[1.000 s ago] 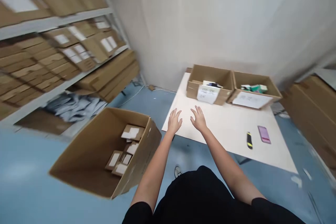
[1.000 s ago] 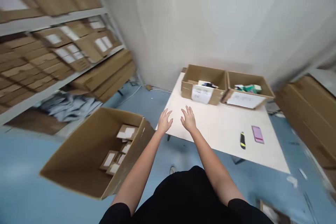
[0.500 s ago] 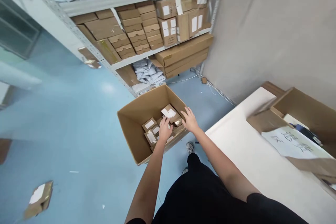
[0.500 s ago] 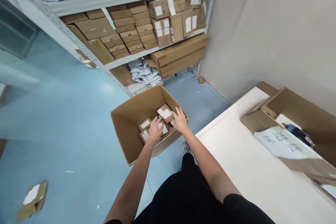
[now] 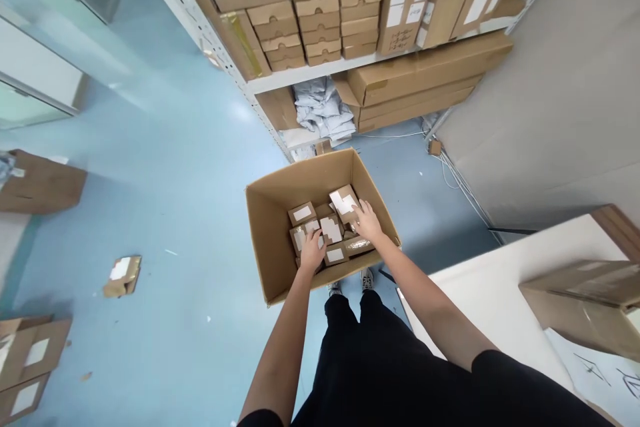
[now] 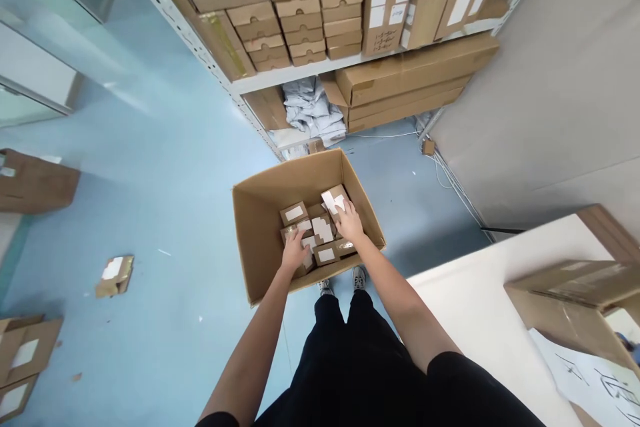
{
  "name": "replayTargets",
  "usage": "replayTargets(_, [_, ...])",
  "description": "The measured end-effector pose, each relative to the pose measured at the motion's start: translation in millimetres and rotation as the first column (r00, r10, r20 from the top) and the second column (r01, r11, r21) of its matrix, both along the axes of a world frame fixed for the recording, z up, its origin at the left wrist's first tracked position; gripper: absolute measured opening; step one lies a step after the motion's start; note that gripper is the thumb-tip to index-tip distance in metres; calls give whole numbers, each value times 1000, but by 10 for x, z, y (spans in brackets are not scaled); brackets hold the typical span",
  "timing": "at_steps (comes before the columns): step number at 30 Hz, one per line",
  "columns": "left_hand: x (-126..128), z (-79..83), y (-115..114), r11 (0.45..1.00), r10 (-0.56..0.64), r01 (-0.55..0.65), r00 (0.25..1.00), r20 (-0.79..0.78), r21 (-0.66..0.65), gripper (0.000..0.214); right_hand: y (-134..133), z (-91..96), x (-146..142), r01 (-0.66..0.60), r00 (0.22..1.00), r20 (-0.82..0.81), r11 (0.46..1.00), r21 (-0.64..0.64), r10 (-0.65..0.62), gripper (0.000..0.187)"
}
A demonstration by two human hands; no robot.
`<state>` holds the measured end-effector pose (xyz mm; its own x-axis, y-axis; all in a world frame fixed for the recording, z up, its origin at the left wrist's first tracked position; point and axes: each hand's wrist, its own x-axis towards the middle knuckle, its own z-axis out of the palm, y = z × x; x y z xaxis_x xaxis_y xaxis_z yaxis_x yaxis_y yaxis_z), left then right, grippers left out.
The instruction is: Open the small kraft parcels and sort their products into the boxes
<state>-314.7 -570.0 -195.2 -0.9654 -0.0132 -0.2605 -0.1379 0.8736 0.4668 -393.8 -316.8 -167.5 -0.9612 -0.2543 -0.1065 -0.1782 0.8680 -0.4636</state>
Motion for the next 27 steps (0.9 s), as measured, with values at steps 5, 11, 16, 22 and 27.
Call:
replayTargets(5, [-150,-440,-239,999,-36,34,992,124,22,59,-145,-299,-121,14,997,69,998,56,-18,63])
replayTargets(11, [-385,-939,-554,994,-107,103,965,241,32,65,-362,-688,-255,30,990,131,993,116,-45,66])
replayTargets(16, [-484,-1496,-890,999,-44,42,955,292,14,67,-790,-1319,-406,-36,975,223,991,127,7,67])
replayTargets(22, [-628,-2357,-1422,998,62,-55,933,354,-29,75,-1450,-2418,-537,-136,935,340,986,92,98,72])
replayTargets(27, [-823,-3147,-1788,991,130,-111,887,442,-68,80,-1938,-3296,-461,-198,891,424,979,41,163,76])
